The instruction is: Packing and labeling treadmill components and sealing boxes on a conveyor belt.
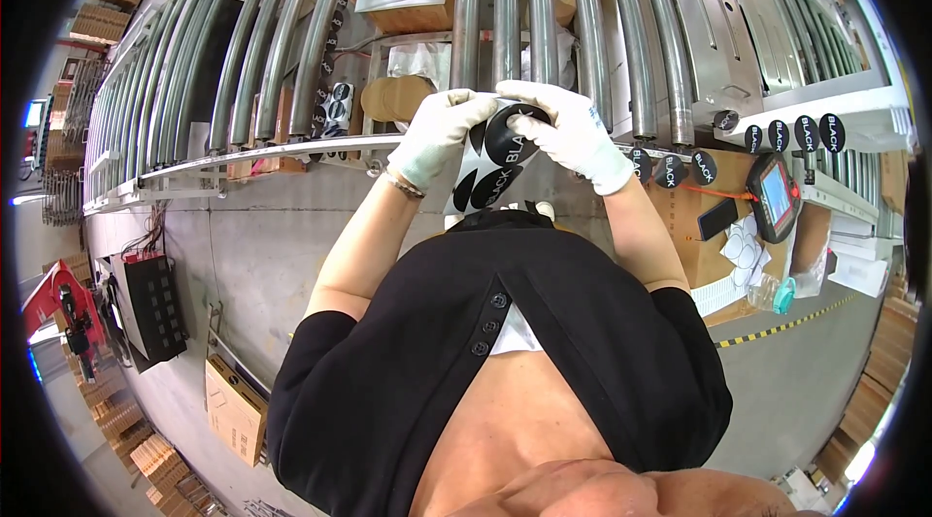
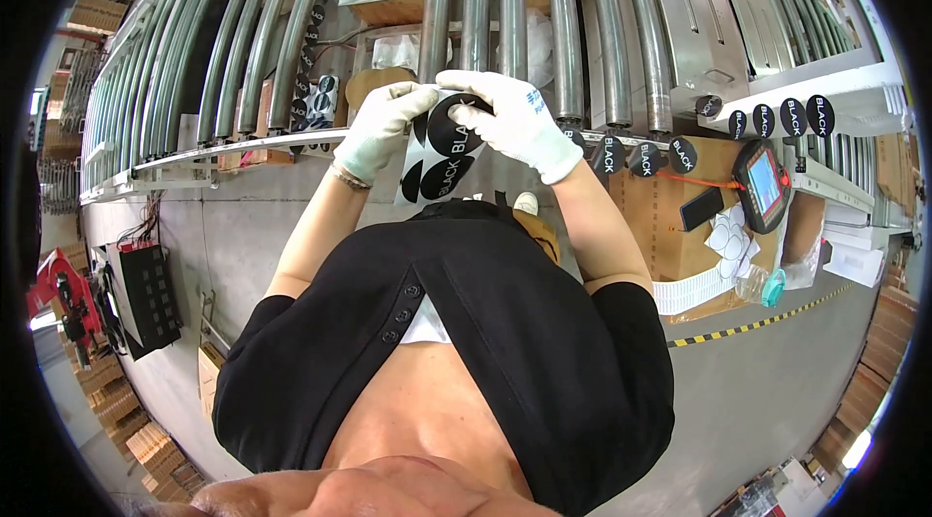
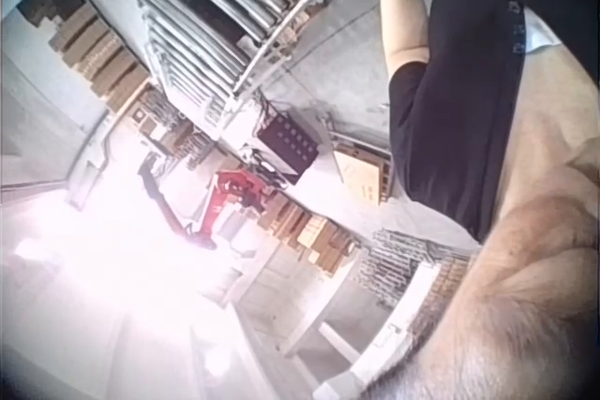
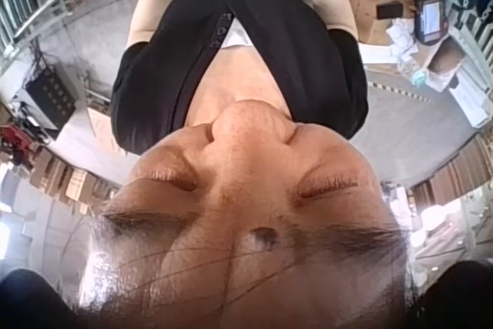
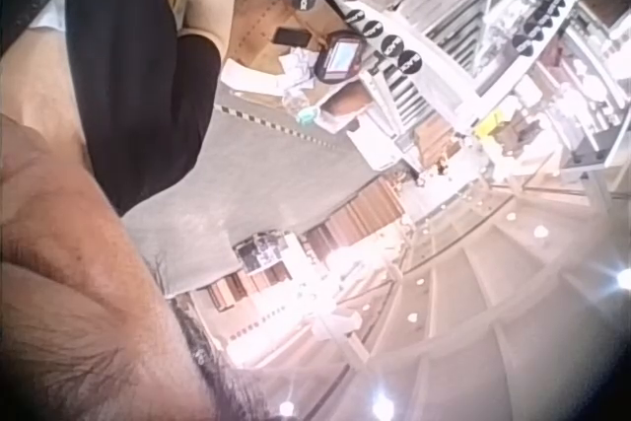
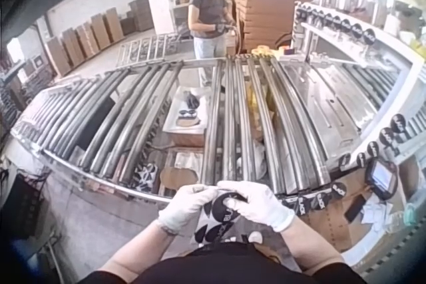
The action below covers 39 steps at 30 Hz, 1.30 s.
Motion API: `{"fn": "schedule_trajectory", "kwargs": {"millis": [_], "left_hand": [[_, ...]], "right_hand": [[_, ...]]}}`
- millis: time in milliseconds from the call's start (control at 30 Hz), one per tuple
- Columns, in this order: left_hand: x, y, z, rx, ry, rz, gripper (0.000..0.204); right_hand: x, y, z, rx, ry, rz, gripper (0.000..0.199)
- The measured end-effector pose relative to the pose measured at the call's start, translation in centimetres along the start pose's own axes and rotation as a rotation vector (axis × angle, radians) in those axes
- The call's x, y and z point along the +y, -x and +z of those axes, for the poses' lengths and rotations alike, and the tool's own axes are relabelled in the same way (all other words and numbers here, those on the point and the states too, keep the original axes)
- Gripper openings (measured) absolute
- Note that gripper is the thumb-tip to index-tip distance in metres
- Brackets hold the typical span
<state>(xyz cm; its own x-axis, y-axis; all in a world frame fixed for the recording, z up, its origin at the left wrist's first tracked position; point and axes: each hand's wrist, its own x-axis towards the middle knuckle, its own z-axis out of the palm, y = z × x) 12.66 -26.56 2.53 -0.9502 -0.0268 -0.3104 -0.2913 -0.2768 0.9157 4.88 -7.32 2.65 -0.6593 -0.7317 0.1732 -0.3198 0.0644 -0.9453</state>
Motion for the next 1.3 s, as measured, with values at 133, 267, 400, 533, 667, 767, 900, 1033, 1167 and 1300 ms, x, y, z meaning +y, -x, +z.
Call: {"fn": "schedule_trajectory", "kwargs": {"millis": [133,267,400,533,667,767,900,1033,1167,1300], "left_hand": [[-1.6,-0.3,-0.3,-0.02,0.188,-0.025,0.02],[-2.6,-0.4,-0.1,0.031,0.36,-0.173,0.02],[-2.2,0.2,0.7,0.053,0.337,-0.139,0.014],[-3.0,0.1,0.3,0.062,0.298,-0.153,0.014],[-3.4,-0.2,0.1,0.029,0.292,-0.13,0.014],[-3.8,-0.6,-0.4,0.177,0.324,-0.163,0.017],[-7.4,-1.9,-5.8,0.232,0.396,-0.13,0.017],[-8.0,-2.0,-8.5,0.342,0.566,-0.138,0.014],[-8.1,-1.8,-8.4,0.376,0.525,-0.141,0.015],[-9.5,-1.7,-9.2,0.332,0.497,-0.117,0.016]], "right_hand": [[0.4,-0.7,0.5,0.036,0.486,-0.2,0.033],[0.9,-0.7,1.0,0.112,0.683,-0.368,0.027],[1.3,-0.6,1.2,0.098,0.721,-0.465,0.019],[1.4,-0.1,1.3,0.102,0.726,-0.499,0.017],[0.8,0.4,1.0,0.153,0.708,-0.47,0.019],[0.6,0.9,0.2,0.31,0.621,-0.539,0.02],[2.6,4.3,-0.6,0.547,-0.048,0.029,0.01],[10.4,10.5,2.4,0.641,-0.597,0.618,0.026],[16.4,13.4,6.2,0.742,-0.945,0.873,0.042],[18.3,11.4,7.5,1.002,-0.964,1.001,0.037]]}}
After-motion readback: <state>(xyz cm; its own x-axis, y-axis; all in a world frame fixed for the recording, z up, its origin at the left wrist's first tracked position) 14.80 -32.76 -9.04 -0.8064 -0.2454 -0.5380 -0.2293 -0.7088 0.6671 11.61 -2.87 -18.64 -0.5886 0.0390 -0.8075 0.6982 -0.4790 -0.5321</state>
